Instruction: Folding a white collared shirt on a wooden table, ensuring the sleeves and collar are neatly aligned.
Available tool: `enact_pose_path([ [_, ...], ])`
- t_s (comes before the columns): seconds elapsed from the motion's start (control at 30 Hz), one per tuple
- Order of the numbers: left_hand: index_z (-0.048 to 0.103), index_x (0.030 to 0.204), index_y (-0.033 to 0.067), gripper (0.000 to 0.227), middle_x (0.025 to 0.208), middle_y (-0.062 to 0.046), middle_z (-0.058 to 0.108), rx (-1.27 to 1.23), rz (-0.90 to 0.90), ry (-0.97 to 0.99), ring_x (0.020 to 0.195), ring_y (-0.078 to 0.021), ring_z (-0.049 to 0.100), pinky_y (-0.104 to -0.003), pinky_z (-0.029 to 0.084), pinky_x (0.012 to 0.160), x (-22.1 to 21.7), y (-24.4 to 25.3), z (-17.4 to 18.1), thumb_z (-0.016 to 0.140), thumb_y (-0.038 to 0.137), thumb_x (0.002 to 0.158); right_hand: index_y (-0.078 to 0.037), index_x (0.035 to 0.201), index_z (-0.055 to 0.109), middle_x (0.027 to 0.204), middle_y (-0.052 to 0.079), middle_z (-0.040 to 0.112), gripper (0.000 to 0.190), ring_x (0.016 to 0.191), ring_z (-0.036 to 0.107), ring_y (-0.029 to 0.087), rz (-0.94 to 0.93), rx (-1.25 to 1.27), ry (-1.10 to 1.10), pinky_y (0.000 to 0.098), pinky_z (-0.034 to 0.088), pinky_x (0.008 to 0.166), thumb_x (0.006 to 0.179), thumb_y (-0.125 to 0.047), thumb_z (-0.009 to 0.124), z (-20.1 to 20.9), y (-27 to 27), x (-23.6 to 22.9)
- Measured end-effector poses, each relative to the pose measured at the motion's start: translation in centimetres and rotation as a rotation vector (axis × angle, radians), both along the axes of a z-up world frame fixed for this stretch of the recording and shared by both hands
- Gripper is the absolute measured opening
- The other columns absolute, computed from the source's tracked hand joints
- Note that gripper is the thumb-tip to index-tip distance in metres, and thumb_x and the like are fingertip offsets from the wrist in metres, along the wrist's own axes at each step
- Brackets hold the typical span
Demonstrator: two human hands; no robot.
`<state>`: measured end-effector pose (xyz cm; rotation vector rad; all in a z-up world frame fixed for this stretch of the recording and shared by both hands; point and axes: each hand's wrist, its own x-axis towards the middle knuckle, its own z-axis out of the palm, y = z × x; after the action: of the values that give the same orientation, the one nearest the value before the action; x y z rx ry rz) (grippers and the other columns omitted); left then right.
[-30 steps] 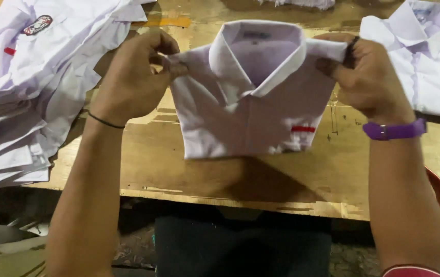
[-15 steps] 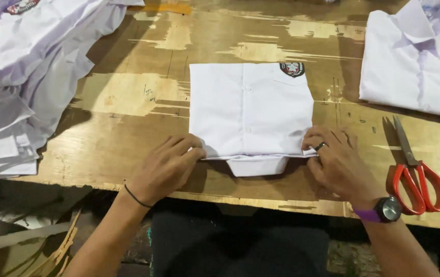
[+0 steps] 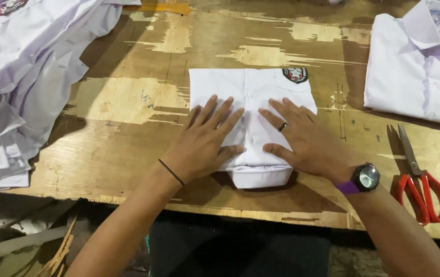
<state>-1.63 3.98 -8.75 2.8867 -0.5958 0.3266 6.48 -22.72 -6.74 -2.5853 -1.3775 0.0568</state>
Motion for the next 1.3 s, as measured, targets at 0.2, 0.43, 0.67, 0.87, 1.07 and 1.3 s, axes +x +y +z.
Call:
enact_pose_path([
  [0.2,0.051,0.150,0.0159,0.067,0.155,-0.012,0.052,-0.035,-0.027,-0.082,0.144,-0.0380,0.046,-0.054,0.037,0.115,-0.3,-0.2,-0.1,0.042,0.063,0.103,-0.025,0.163,0.023,0.171,0.009,0.017,0.078,0.154,0.016,0.037,-0.030,-0.300,0.340,0.0572,0.018,0.118,0.097,-0.062,0.043,2.0,1.2,2.2],
  [0.43,0.051,0.150,0.0241,0.060,0.156,-0.007,0.051,-0.019,-0.049,-0.028,0.145,-0.0392,0.043,-0.061,0.032,0.114,-1.6,-2.3,1.3,0.038,0.059,0.104,-0.011,0.126,0.067,0.126,0.007,0.066,0.035,0.112,0.059,0.032,0.016,0.097,0.024,0.0506,0.043,0.093,0.103,-0.035,0.059,0.6,5.9,8.8],
  [0.67,0.057,0.146,0.0173,0.057,0.150,-0.007,0.058,-0.072,-0.006,-0.091,0.142,-0.0408,0.048,-0.062,0.035,0.113,-2.2,-2.9,0.8,0.041,0.055,0.105,-0.011,0.139,0.060,0.124,0.010,0.056,0.058,0.110,0.056,0.035,-0.099,-0.077,0.038,0.0526,0.039,0.093,0.101,-0.055,0.053,-0.9,7.9,10.1],
  [0.87,0.056,0.144,0.0132,0.054,0.146,-0.007,0.060,-0.180,-0.075,0.015,0.139,-0.0370,0.050,-0.060,0.033,0.114,-2.0,-1.5,1.8,0.045,0.049,0.105,-0.016,0.133,0.059,0.125,0.009,0.057,0.046,0.115,0.052,0.034,-0.104,-0.113,0.125,0.0523,0.033,0.099,0.101,-0.048,0.056,0.4,8.3,10.0],
  [1.07,0.022,0.162,0.0186,0.071,0.169,-0.007,0.019,0.000,0.041,0.451,0.153,-0.0319,0.012,-0.068,0.009,0.116,0.6,4.7,3.2,0.014,0.061,0.106,-0.014,0.147,0.049,0.144,0.012,0.045,0.059,0.128,0.042,0.037,-0.120,-0.155,0.198,0.0571,0.032,0.106,0.098,-0.047,0.057,1.3,9.1,10.1],
  [1.3,0.005,0.167,0.0227,0.074,0.170,-0.006,-0.017,0.201,0.068,0.077,0.153,-0.0298,-0.023,-0.054,-0.017,0.125,1.4,5.6,1.4,0.022,0.066,0.109,-0.013,0.146,0.050,0.149,0.015,0.043,0.060,0.131,0.041,0.040,-0.115,-0.132,0.152,0.0577,0.031,0.105,0.099,-0.050,0.053,0.1,8.7,10.0],
])
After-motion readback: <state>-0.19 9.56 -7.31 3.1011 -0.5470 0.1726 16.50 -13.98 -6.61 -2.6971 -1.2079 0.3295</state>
